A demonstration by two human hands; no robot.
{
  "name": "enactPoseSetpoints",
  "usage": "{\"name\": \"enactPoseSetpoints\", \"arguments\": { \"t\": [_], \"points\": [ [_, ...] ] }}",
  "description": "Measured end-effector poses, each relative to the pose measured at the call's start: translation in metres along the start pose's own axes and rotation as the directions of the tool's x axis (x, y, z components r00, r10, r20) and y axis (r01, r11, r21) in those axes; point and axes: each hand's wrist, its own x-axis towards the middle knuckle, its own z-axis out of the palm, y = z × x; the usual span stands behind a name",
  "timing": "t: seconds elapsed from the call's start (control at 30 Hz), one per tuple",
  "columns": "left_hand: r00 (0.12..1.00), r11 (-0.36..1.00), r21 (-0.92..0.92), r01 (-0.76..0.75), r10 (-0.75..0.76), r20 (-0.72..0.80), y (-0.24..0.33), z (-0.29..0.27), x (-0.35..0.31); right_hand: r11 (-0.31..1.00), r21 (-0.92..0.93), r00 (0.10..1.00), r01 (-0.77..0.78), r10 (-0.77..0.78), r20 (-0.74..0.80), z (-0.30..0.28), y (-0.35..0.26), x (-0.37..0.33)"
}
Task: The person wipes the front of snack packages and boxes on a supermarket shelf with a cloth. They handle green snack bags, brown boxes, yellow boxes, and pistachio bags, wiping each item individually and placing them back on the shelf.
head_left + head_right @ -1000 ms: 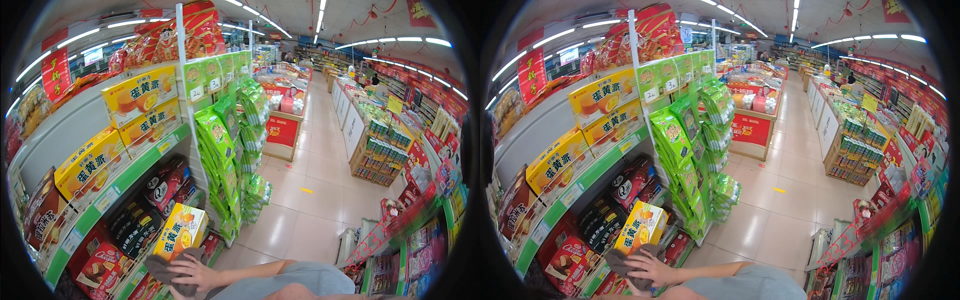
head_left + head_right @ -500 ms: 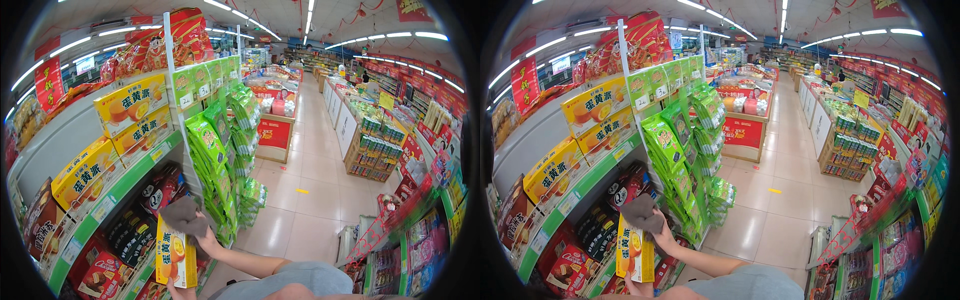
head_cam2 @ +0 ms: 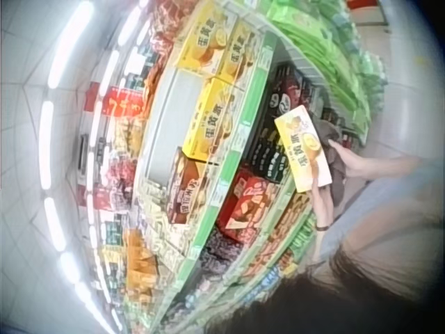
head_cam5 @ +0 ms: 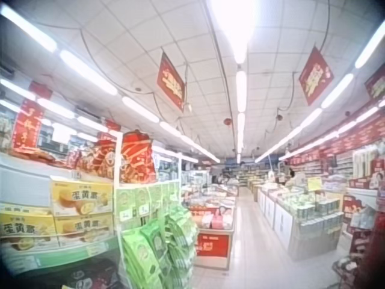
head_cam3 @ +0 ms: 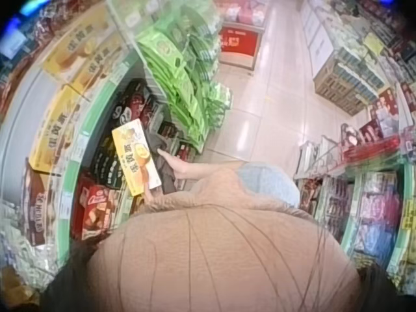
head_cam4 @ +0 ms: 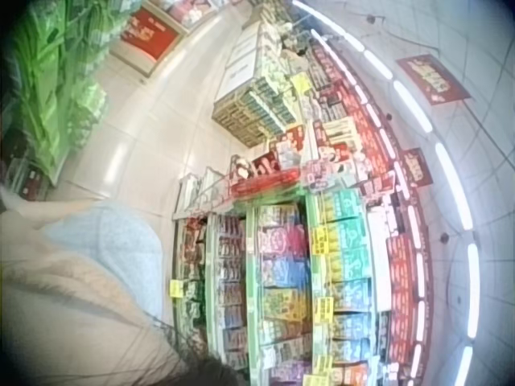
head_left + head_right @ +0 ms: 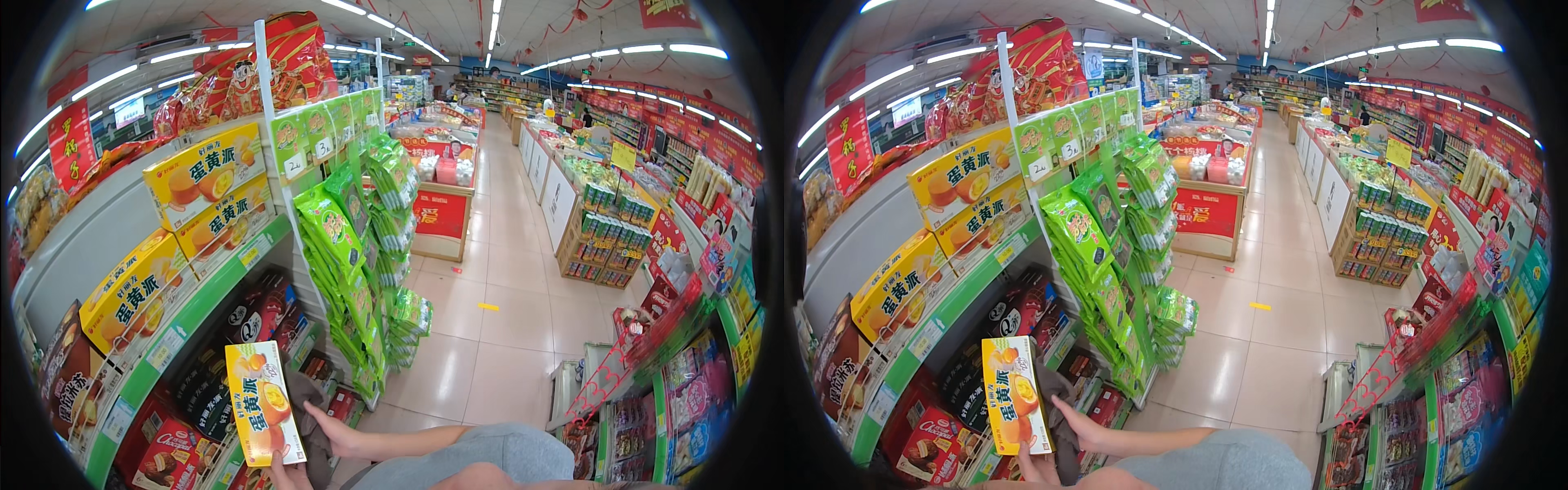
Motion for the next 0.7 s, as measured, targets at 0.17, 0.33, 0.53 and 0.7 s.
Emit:
{"name": "enactPoseSetpoints", "arguments": {
  "t": [0.17,0.33,0.53,0.7],
  "points": [
    [0.941,0.957,-0.064,0.285,-0.266,0.212,0.005,-0.017,-0.011,0.999,-0.030,0.972,0.033,-0.039,-0.232,0.034,-0.056,-0.027],
    [0.907,0.932,0.018,0.363,-0.357,0.224,-0.006,-0.031,-0.024,0.970,0.214,0.992,0.112,-0.121,0.030,-0.025,-0.103,0.002],
    [0.921,0.948,0.121,0.295,-0.315,0.227,-0.007,0.012,-0.030,0.995,0.091,0.962,0.033,-0.056,0.268,-0.049,-0.057,0.027],
    [0.978,0.976,0.132,0.175,-0.188,0.090,0.001,0.036,-0.032,1.000,0.021,0.999,0.006,-0.006,0.034,-0.082,-0.004,0.035]
  ]
}}
